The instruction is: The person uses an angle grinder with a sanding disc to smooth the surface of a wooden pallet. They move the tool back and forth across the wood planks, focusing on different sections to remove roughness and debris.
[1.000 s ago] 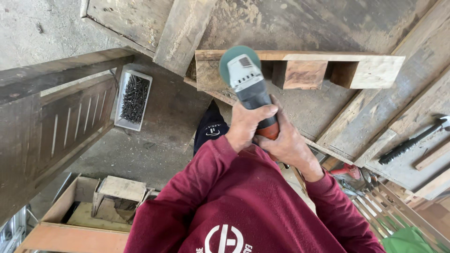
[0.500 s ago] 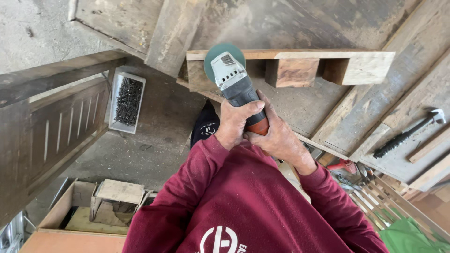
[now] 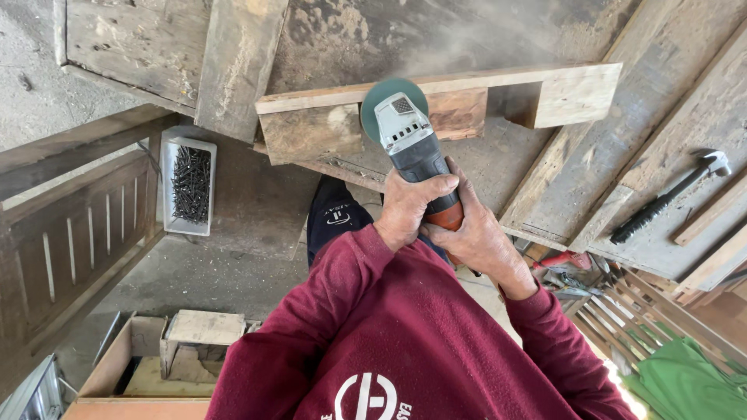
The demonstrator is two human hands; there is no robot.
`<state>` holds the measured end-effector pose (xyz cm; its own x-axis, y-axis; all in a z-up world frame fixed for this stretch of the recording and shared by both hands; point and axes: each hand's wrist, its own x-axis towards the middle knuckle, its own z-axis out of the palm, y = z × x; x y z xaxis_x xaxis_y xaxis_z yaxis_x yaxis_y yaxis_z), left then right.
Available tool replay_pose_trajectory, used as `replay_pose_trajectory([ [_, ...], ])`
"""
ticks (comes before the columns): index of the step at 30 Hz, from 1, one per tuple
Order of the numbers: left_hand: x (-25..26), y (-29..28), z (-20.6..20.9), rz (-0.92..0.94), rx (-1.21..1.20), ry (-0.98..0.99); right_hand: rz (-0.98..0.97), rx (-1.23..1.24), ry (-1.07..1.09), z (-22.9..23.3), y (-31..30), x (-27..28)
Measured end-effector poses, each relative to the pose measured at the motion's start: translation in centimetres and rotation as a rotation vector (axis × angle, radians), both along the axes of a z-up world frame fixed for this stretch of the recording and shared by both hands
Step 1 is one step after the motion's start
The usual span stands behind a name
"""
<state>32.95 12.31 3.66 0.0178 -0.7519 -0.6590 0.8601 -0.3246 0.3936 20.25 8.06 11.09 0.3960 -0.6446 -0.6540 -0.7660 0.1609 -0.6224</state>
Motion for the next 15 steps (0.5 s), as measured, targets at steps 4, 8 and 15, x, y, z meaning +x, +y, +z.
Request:
replay_pose_trajectory([
  [4,-0.9,-0.8,0.0,-0.036,0.008,0.016,-0.017,0.011,0.019,0.0,-0.6,-0.8],
  [8,-1.5,-1.5,0.0,-0.063,0.023,0.038,-0.05,0.087,0.077,0.1,-1.2,-1.1],
  [15,-3.5,-2.0,-0.7,-0.082,-0.002,0.047,-0.093,0.067,0.0,0.5,-1.5,-2.5],
])
